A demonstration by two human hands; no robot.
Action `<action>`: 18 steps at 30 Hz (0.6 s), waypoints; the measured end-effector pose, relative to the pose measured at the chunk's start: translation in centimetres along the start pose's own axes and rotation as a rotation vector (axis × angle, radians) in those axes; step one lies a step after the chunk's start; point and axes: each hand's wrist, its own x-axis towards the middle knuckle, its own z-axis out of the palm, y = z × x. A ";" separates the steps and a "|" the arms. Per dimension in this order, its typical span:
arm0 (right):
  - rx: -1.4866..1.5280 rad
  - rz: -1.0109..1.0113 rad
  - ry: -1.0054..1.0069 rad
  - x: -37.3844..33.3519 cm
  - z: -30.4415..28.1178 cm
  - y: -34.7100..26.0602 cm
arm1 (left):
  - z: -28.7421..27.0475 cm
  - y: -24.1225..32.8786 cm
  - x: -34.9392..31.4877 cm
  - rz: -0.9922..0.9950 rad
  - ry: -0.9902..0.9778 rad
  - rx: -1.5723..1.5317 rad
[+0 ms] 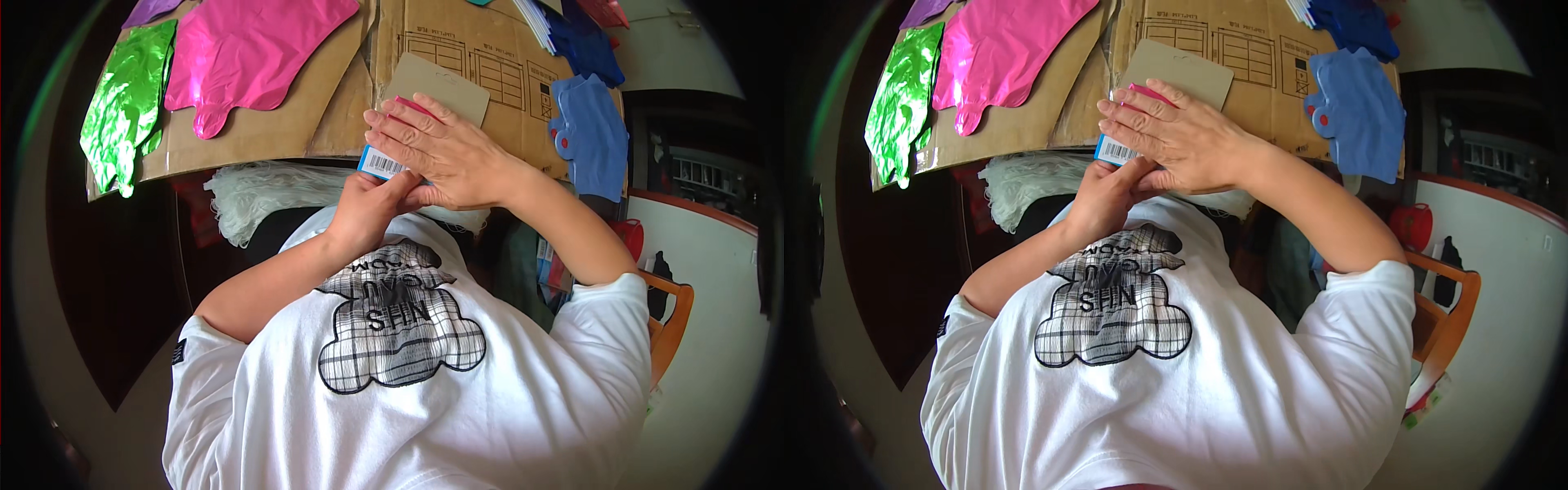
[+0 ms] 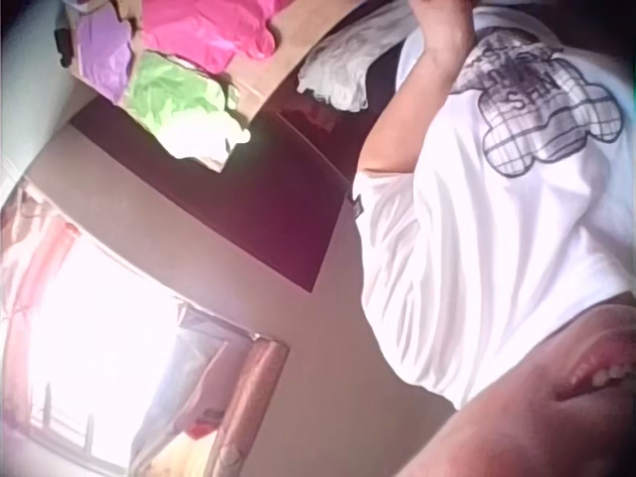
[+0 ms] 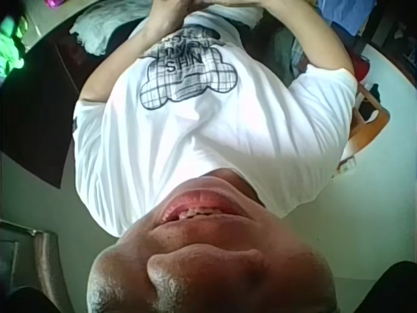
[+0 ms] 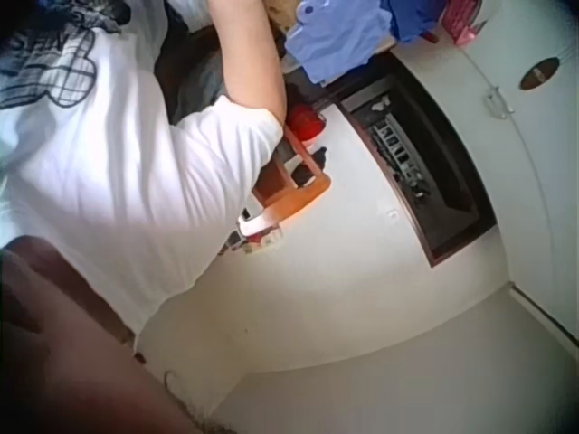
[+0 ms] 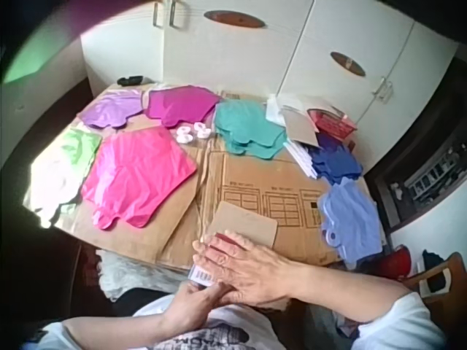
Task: Folding colorful foil balloons and placing them into plastic packaging sleeves with cardboard backings.
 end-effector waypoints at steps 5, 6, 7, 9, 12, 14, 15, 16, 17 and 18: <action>0.000 -0.007 -0.038 0.0 0.7 0.5 | -0.6 0.1 0.3 -0.054 -0.011 0.073; -0.011 -0.006 -0.050 0.0 0.7 0.5 | -0.6 0.0 0.2 -0.049 -0.015 0.081; -0.002 -0.006 -0.049 0.0 0.7 0.5 | -0.7 0.0 0.2 -0.044 -0.019 0.085; 0.012 -0.001 -0.048 0.0 0.6 0.5 | -0.8 -0.1 0.2 -0.036 -0.031 0.093; 0.029 0.014 -0.060 0.0 0.5 0.4 | -0.7 0.1 0.2 -0.035 -0.033 0.082; 0.045 0.001 -0.080 0.1 -0.4 0.8 | -0.7 0.4 0.3 -0.064 -0.064 0.106; 0.059 -0.010 -0.087 0.3 -0.6 0.8 | -0.8 0.5 0.2 -0.078 -0.072 0.120; 0.062 0.004 -0.023 0.2 -1.0 0.9 | -0.9 0.4 0.3 -0.087 -0.060 0.129; 0.065 0.018 0.041 -0.2 -1.5 1.0 | -1.1 0.3 0.4 -0.094 -0.048 0.137; 0.069 0.033 0.106 -0.4 -1.8 1.1 | -1.0 0.5 0.3 -0.103 -0.035 0.147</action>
